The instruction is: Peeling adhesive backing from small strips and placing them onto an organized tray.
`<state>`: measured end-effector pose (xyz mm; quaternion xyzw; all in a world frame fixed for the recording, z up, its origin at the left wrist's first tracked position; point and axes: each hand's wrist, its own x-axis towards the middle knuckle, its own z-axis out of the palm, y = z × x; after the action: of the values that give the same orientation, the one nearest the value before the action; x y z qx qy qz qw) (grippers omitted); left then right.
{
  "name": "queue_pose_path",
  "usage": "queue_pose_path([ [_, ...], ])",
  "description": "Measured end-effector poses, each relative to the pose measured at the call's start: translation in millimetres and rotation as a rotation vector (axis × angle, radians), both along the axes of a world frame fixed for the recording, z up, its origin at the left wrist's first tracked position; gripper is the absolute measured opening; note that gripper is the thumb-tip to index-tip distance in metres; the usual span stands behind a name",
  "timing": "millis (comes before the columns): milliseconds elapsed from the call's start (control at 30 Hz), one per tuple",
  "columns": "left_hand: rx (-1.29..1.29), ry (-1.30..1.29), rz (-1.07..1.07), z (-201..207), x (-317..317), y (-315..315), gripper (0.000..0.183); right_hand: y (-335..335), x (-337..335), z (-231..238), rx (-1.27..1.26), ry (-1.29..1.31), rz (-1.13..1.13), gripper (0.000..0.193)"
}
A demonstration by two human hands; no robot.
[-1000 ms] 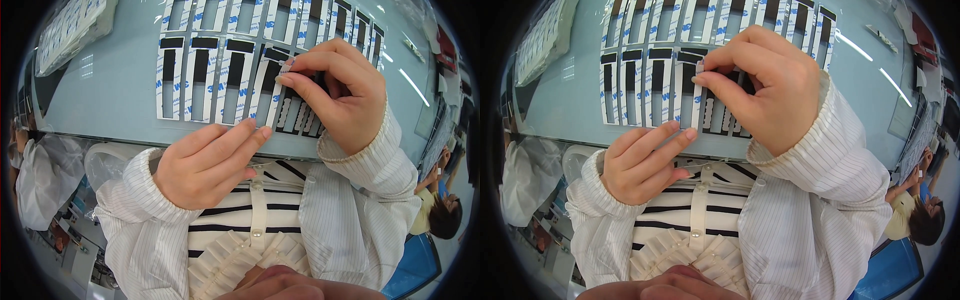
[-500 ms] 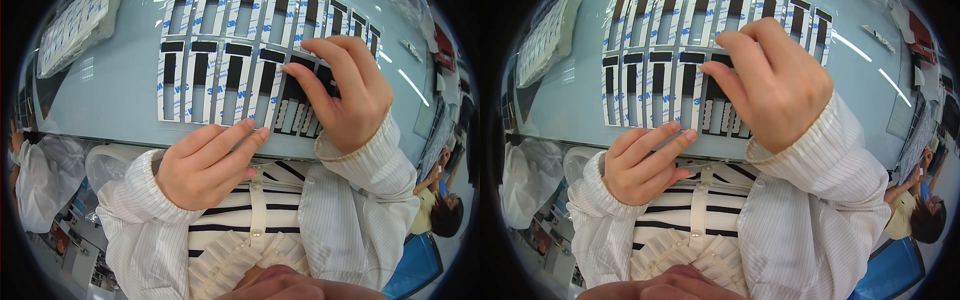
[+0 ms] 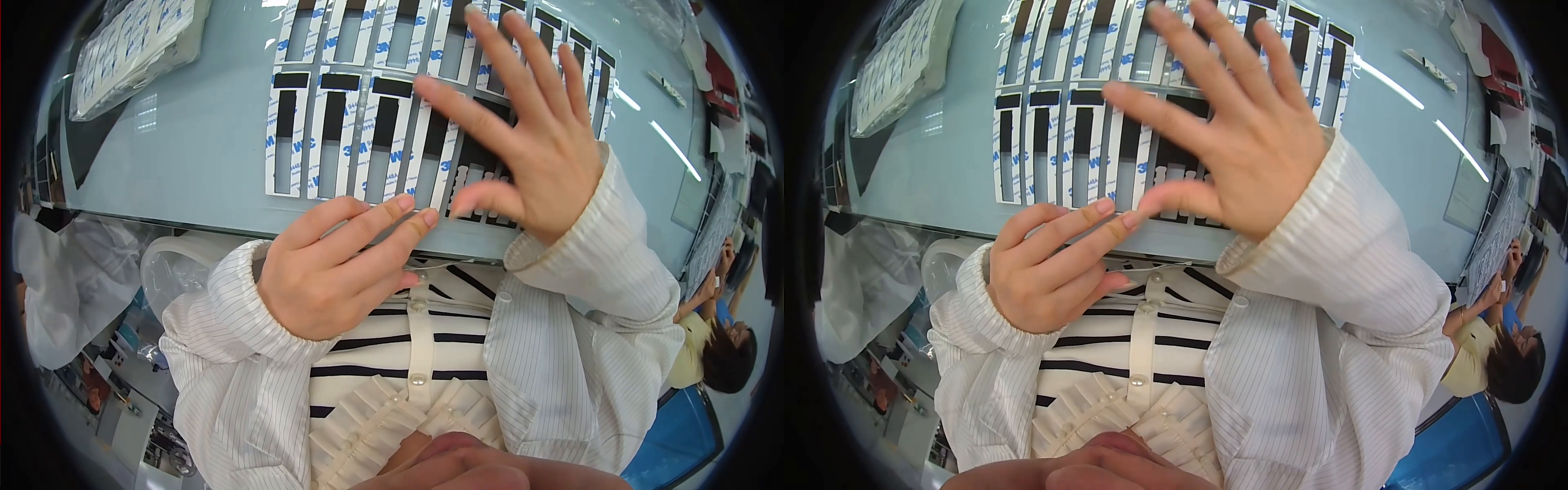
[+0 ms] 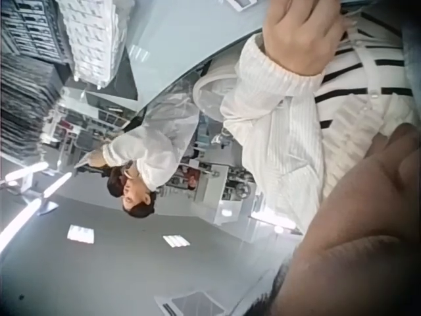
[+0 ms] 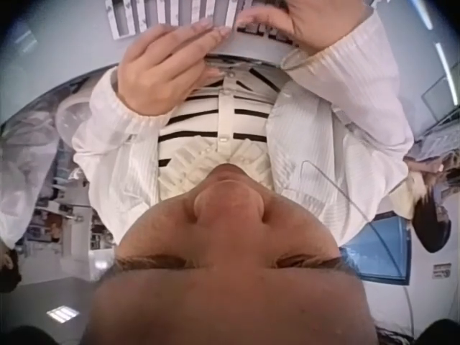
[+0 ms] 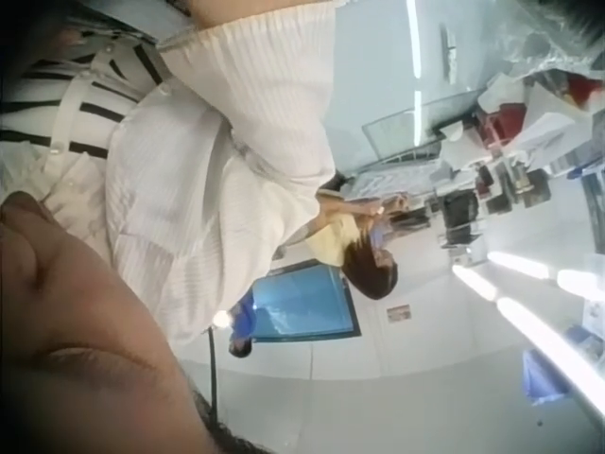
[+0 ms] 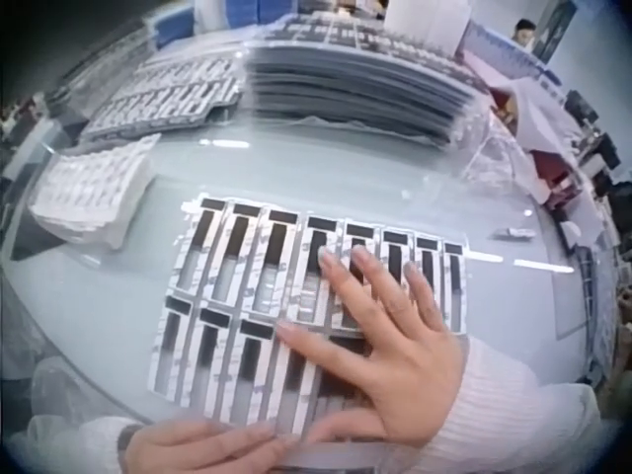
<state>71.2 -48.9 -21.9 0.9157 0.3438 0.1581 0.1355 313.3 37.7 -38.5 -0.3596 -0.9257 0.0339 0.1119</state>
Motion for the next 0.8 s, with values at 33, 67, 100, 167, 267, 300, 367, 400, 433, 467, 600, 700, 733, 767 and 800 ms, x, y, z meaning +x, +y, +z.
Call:
queue_pose_path([
  [33,-0.008,-0.003,-0.028,1.0,-1.3,1.4,0.023,1.5,-0.6,5.2,0.001,0.002,0.002,0.075],
  [67,-0.016,-0.006,-0.057,1.9,-2.4,2.8,0.029,2.4,-1.3,10.1,-0.080,-0.035,-0.027,0.077],
  [100,-0.015,-0.004,-0.055,2.2,-3.2,3.9,0.029,2.5,-2.0,13.9,-0.160,-0.071,-0.055,0.079],
  [167,-0.017,-0.062,-0.080,3.6,-4.1,8.7,0.021,-0.4,-0.4,14.4,-0.238,-0.110,-0.088,0.082],
  [267,-0.112,-0.120,-0.091,10.4,-4.8,17.9,0.023,-6.9,6.8,10.3,-0.065,0.184,-0.029,0.072],
  [300,-0.110,-0.121,-0.093,10.5,-4.4,19.8,0.023,-8.7,9.7,20.7,-0.145,0.293,0.013,0.062],
  [367,-0.215,-0.281,-0.075,12.7,-4.3,19.4,0.027,-18.0,13.4,41.5,-0.225,0.414,0.064,0.052],
  [400,-0.214,-0.275,-0.070,16.8,-4.1,18.2,0.027,-26.3,15.3,53.2,-0.628,0.492,0.060,0.046],
  [433,-0.217,-0.278,-0.059,20.1,-2.5,19.7,0.027,-33.7,18.6,60.4,-1.030,0.552,0.045,0.044],
  [467,-0.221,-0.281,-0.046,21.5,-1.4,20.3,0.028,-40.3,20.3,61.5,-1.027,0.549,0.043,0.044],
  [600,-0.229,-0.261,-0.088,23.7,-15.3,28.1,0.028,-51.9,18.6,48.8,-1.172,0.522,-0.007,0.026],
  [700,-0.394,-0.279,-0.062,25.8,-18.4,24.2,0.028,-49.7,17.8,48.5,-1.269,0.606,-0.062,0.016],
  [733,-0.512,-0.314,-0.011,28.6,-17.7,24.8,0.028,-49.4,17.8,49.8,-1.347,0.669,-0.130,0.011],
  [767,-0.628,-0.348,0.041,30.2,-17.2,24.6,0.027,-50.0,17.8,50.0,-1.342,0.668,-0.133,0.011],
  [800,-0.624,-0.350,0.037,28.6,-17.3,22.4,0.027,-50.5,17.4,50.2,-1.525,0.765,-0.249,0.010],
])
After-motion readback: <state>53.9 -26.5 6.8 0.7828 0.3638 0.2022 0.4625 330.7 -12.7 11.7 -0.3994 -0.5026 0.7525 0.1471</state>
